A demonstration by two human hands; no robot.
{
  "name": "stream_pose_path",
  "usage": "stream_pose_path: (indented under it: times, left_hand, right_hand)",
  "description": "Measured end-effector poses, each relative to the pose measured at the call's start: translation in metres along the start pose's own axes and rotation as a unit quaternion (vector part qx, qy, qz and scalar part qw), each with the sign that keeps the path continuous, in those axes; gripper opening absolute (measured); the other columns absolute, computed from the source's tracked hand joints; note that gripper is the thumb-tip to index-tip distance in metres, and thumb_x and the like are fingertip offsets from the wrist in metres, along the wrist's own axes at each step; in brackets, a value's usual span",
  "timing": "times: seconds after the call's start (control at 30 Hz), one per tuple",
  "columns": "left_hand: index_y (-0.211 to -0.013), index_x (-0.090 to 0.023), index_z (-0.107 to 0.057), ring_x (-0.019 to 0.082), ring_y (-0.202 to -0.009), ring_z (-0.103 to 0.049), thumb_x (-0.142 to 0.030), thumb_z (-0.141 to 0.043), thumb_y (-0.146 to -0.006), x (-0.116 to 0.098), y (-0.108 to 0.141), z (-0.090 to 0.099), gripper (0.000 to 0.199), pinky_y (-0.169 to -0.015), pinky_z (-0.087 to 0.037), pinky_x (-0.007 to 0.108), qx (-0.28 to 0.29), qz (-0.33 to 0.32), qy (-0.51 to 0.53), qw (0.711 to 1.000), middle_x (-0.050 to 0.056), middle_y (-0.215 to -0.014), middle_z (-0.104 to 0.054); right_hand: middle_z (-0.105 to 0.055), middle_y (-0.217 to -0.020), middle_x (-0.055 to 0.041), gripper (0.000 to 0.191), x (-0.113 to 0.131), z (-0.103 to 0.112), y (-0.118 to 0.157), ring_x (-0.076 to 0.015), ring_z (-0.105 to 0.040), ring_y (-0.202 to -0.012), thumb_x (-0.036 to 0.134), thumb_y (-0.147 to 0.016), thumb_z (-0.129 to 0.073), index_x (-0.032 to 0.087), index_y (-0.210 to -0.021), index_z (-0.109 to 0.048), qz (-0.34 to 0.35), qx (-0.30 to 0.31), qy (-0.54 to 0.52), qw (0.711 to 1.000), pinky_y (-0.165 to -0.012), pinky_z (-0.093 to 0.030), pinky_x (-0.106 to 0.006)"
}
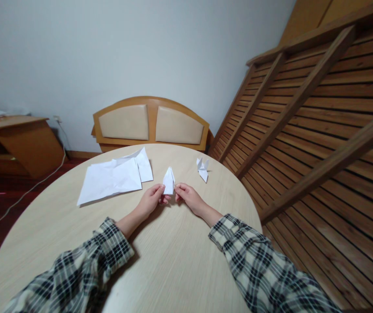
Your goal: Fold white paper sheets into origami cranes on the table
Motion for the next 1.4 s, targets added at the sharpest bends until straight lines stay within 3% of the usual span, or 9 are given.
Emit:
stream_pose_path:
  times: [0.5,0.9,1.13,1.27,1.4]
  left_hand:
    - [-0.084,-0.016,-0.06,0.013,-0.055,-0.055,-0.059,-0.063,-0.073,-0.0035,0.001,-0.0005,0.045,-0.056,-0.043,0.025,-0.004,0.0,0.005,1.0,-0.001,-0.064,-0.061]
    - [-0.089,-0.015,-0.061,0.01,-0.058,-0.052,-0.046,-0.064,-0.08,-0.0101,0.0046,-0.0053,0.032,-0.053,-0.04,0.022,0.044,-0.022,-0.017,0.999,-0.002,-0.069,-0.058]
    - [-0.108,-0.018,-0.054,0.013,-0.068,-0.057,-0.041,-0.064,-0.079,-0.0077,0.0036,-0.0024,0.038,-0.057,-0.046,0.023,0.02,-0.03,-0.006,0.999,0.0,-0.081,-0.059]
    - [-0.09,-0.02,-0.05,0.012,-0.072,-0.057,-0.035,-0.07,-0.074,-0.0093,0.0035,0.0005,0.03,-0.06,-0.048,0.023,-0.006,-0.051,0.009,0.999,-0.002,-0.086,-0.055]
    - [-0.084,-0.018,-0.053,0.01,-0.063,-0.052,-0.033,-0.067,-0.076,-0.0086,0.0027,0.0015,0.022,-0.058,-0.045,0.022,0.001,-0.056,-0.015,0.998,-0.003,-0.075,-0.052]
  right_hand:
    - [-0.055,-0.064,0.0028,0.031,0.0025,-0.0023,0.0032,-0.01,-0.049,-0.058,0.046,-0.076,-0.066,0.017,-0.083,-0.059,-0.004,0.024,0.004,1.0,-0.055,-0.036,-0.023]
    - [-0.055,-0.065,0.0026,0.018,0.0016,-0.0013,0.0009,-0.0107,-0.049,-0.06,0.033,-0.074,-0.062,0.015,-0.077,-0.059,0.001,0.014,0.021,1.0,-0.058,-0.037,-0.025]
    - [-0.054,-0.062,0.0025,0.023,0.002,-0.0008,0.001,-0.0102,-0.047,-0.057,0.037,-0.073,-0.065,0.015,-0.076,-0.06,-0.003,0.015,0.022,1.0,-0.056,-0.035,-0.024]
    - [-0.054,-0.062,0.0025,0.027,0.0013,-0.0004,0.0017,-0.0098,-0.046,-0.056,0.041,-0.073,-0.067,0.015,-0.075,-0.06,-0.002,0.021,0.028,0.999,-0.054,-0.034,-0.024]
    - [-0.054,-0.061,0.0029,0.03,-0.0005,-0.0006,0.0017,-0.0097,-0.046,-0.056,0.044,-0.073,-0.068,0.015,-0.073,-0.06,-0.001,0.022,0.034,0.999,-0.053,-0.034,-0.023]
Point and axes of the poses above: each hand's wrist, its own y-axis away from the middle knuckle, its own z-axis out of the back of the hand, x = y × z, the point moved 5 cm from there along -y, towards the middle knuckle
